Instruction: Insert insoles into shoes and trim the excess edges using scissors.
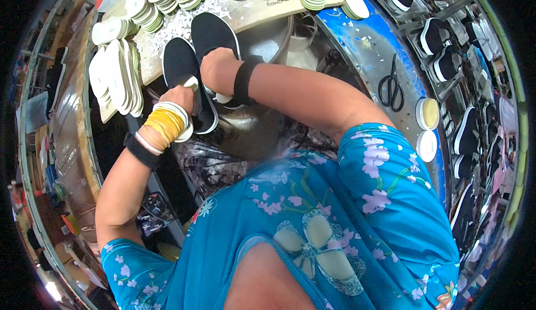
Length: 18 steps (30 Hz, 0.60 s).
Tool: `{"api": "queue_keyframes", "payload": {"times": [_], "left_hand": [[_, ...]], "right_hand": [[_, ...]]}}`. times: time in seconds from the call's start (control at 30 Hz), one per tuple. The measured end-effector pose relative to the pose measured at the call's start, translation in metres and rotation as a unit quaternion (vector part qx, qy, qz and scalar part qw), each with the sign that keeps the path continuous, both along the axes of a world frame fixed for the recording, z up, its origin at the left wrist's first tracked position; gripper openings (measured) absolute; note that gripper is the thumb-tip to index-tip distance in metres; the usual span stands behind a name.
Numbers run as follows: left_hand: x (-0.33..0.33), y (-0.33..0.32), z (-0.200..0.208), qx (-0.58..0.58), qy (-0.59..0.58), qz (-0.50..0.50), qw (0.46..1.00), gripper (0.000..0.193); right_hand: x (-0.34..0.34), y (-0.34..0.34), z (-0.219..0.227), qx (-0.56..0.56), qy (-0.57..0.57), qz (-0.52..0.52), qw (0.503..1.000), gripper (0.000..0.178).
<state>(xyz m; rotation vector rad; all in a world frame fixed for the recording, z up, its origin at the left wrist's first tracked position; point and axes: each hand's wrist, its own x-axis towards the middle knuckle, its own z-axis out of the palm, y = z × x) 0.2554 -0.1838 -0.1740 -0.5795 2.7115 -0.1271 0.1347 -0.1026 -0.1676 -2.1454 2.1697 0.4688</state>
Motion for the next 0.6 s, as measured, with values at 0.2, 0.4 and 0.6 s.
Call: {"api": "queue_keyframes", "payload": {"times": [0.2, 0.4, 0.6], "left_hand": [[0.005, 0.003, 0.005, 0.058, -0.012, 0.012, 0.998, 0.013], [-0.005, 0.007, -0.012, 0.007, 0.067, 0.079, 0.995, 0.012], [-0.032, -0.007, -0.050, 0.181, 0.214, 0.309, 0.909, 0.023]], "right_hand": [[-0.006, -0.002, -0.012, 0.011, -0.006, -0.006, 1.000, 0.019], [-0.001, 0.004, -0.012, -0.024, 0.012, 0.012, 1.000, 0.019], [-0.011, -0.006, -0.023, -0.099, -0.053, -0.122, 0.986, 0.022]]}}
